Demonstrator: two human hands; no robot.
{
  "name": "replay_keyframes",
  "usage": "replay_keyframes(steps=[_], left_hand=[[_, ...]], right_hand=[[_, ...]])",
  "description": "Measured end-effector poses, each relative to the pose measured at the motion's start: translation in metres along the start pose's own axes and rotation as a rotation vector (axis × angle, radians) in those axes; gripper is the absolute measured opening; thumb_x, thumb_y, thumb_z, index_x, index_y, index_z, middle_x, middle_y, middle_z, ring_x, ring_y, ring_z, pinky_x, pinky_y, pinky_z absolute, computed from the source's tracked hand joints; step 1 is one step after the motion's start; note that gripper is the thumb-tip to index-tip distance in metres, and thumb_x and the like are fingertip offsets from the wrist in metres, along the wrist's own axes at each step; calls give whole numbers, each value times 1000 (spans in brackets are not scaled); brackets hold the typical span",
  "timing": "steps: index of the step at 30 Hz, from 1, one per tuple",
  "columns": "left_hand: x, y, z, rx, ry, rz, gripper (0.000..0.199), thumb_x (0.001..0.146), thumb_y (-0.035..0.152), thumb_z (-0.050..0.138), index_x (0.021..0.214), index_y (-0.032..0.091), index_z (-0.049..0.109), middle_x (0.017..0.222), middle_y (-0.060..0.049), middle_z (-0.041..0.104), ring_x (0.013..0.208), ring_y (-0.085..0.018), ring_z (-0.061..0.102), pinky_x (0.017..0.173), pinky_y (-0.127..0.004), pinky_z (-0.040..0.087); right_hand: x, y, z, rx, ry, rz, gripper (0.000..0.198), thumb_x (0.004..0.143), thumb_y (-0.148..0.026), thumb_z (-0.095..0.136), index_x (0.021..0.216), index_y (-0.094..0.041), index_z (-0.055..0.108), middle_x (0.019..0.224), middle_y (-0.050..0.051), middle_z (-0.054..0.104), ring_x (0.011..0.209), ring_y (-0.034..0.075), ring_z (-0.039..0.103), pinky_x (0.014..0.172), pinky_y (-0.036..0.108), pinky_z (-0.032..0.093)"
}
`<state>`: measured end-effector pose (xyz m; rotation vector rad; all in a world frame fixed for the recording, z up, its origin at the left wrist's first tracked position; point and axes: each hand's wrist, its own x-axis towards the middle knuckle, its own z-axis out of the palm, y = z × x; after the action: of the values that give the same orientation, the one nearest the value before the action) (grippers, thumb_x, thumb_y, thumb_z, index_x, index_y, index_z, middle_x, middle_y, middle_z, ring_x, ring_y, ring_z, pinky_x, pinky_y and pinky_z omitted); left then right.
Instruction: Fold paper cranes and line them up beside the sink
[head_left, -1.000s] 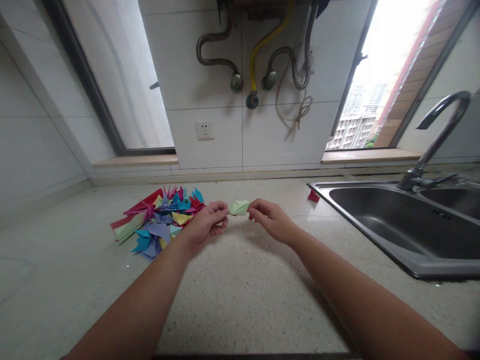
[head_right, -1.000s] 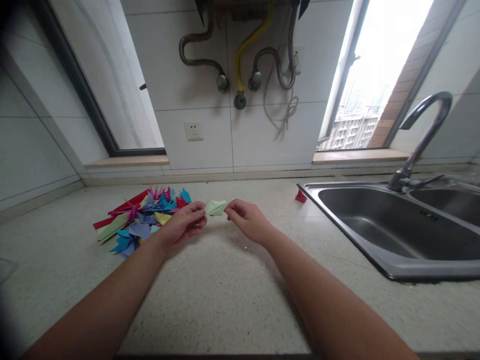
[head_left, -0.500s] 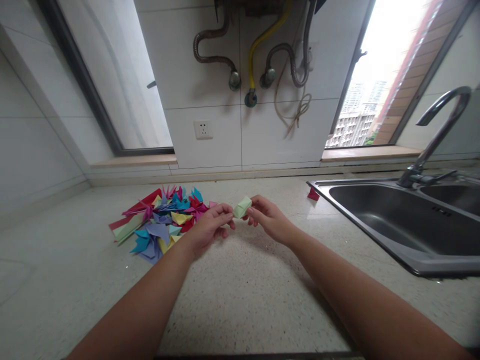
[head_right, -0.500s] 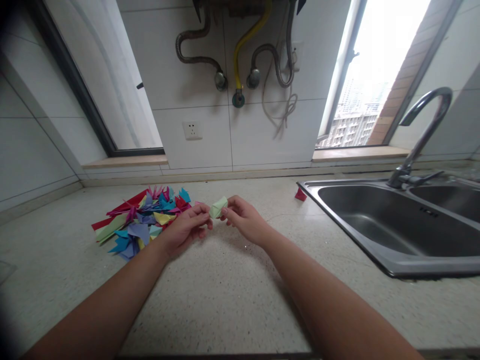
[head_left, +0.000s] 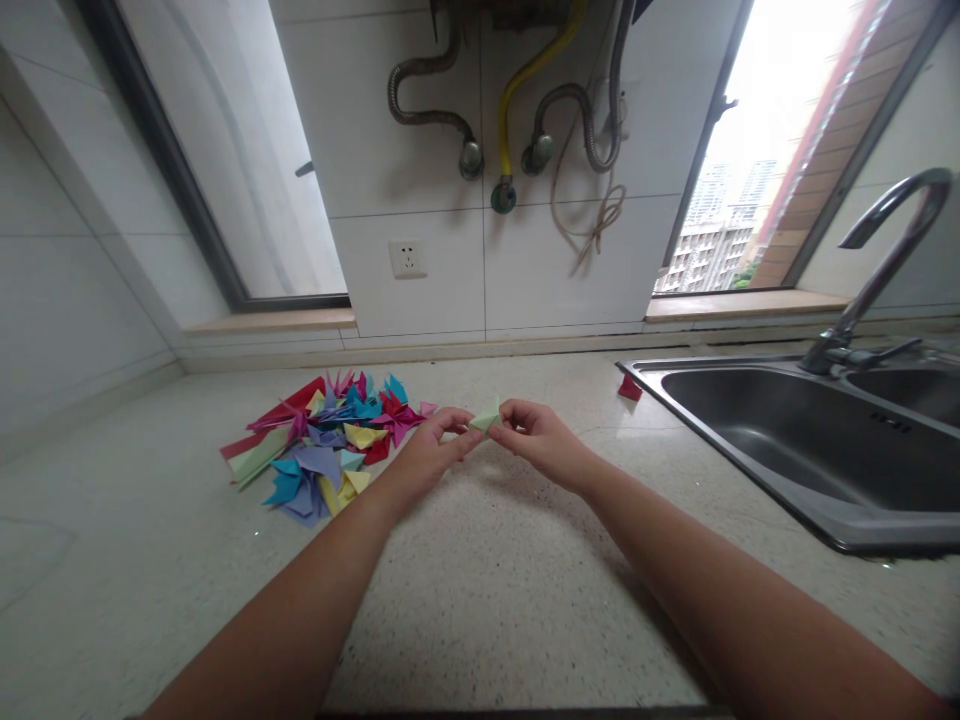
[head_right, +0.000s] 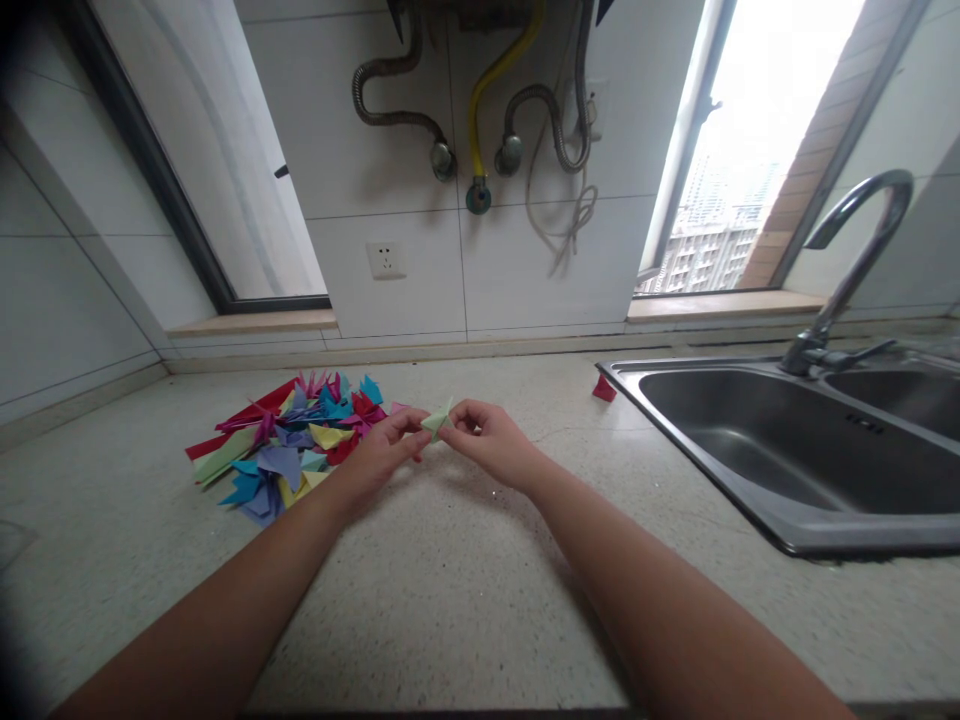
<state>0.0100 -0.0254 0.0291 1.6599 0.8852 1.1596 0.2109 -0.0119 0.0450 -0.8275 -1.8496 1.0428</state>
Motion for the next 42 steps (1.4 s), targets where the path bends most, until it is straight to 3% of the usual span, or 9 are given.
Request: replay_keyframes(steps=[5, 10, 16, 42], left_hand=[[1, -2, 0, -25, 69, -4, 34, 80, 44, 68, 103, 19, 63, 100, -4, 58, 82, -13, 54, 71, -23, 44], [0, 2, 2, -183, 46, -10, 27, 80, 42, 68, 89, 17, 65, 103, -5, 56, 79, -12, 51, 68, -23, 42], [-2, 9, 2, -252, 2, -41, 29, 79, 43, 69, 81, 14, 67, 94, -6, 58, 79, -13, 49, 68, -23, 41], [1, 2, 4, -309, 62, -15, 27, 79, 40, 71, 79, 13, 67, 96, -4, 56, 72, -9, 47, 65, -23, 39]], right_hand=[[-1, -2, 3, 97, -57, 43, 36, 78, -46, 71, 74, -16, 52, 64, -4, 38, 58, 8, 33, 54, 24, 25], [-3, -2, 1, 220, -139, 103, 34, 75, -43, 75, 75, -16, 54, 61, -6, 35, 54, 7, 33, 52, 24, 25], [-3, -2, -1, 249, -117, 140, 31, 76, -44, 73, 80, -14, 65, 64, -1, 48, 56, 9, 42, 54, 24, 30], [-1, 2, -3, 312, -79, 105, 27, 76, -39, 73, 74, -13, 66, 62, -1, 50, 58, 9, 42, 55, 25, 29]])
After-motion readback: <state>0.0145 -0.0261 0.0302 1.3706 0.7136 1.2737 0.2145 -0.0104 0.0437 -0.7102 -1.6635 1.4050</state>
